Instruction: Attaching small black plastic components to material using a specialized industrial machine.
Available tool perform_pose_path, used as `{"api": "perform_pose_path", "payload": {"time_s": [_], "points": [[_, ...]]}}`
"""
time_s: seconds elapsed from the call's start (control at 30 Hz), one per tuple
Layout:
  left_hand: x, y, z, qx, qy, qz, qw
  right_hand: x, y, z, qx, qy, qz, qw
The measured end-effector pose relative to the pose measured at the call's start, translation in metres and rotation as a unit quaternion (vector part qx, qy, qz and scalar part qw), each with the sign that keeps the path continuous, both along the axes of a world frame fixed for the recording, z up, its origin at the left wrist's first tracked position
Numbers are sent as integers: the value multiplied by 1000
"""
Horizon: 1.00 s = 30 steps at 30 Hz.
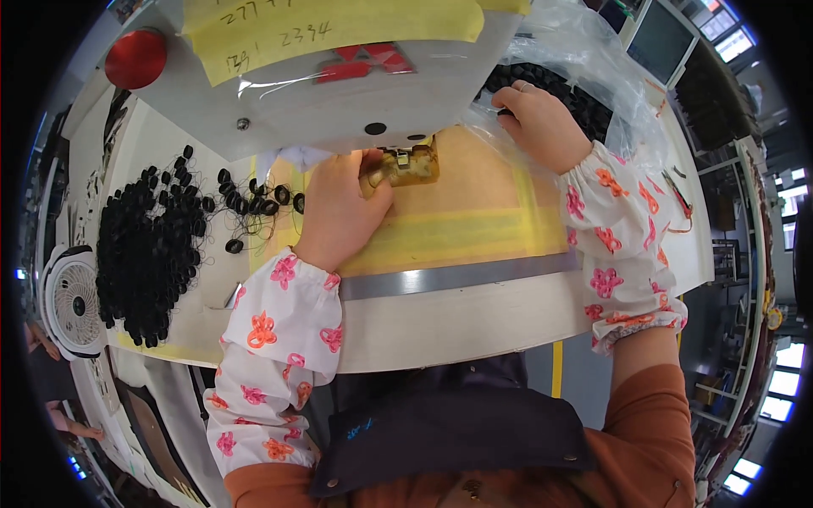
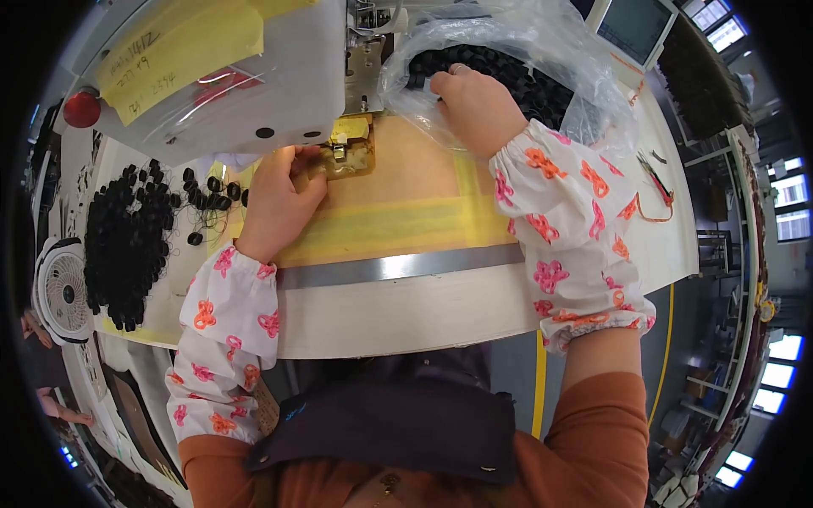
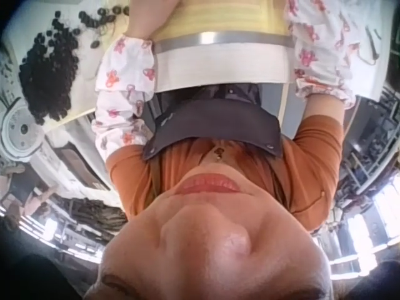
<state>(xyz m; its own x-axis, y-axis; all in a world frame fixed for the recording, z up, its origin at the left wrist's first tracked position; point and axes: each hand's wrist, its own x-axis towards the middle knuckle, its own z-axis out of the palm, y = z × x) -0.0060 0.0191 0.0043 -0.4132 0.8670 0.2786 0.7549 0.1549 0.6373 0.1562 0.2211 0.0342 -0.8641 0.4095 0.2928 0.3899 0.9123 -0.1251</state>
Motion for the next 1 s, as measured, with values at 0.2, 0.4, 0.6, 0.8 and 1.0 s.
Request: {"api": "perform_pose_path", "payload": {"time_s": [0.2,0.4,0.6,0.8,1.0], "points": [[-7,1,1,-20,-50,-10,999,-30,-73,-4,-202,176,147,952],[-9,6,-3,-15,8,-34,999,-30,-72,-18,-212,150,151,954],[-7,-6,2,22,-128,-27,991,-27,-75,-21,-220,180,144,948],[-6,-8,13,21,-290,-92,952,-29,-86,-25,-290,229,164,914],[-1,-6,17,-80,-160,-122,976,-28,-93,-31,-119,166,208,957]]}}
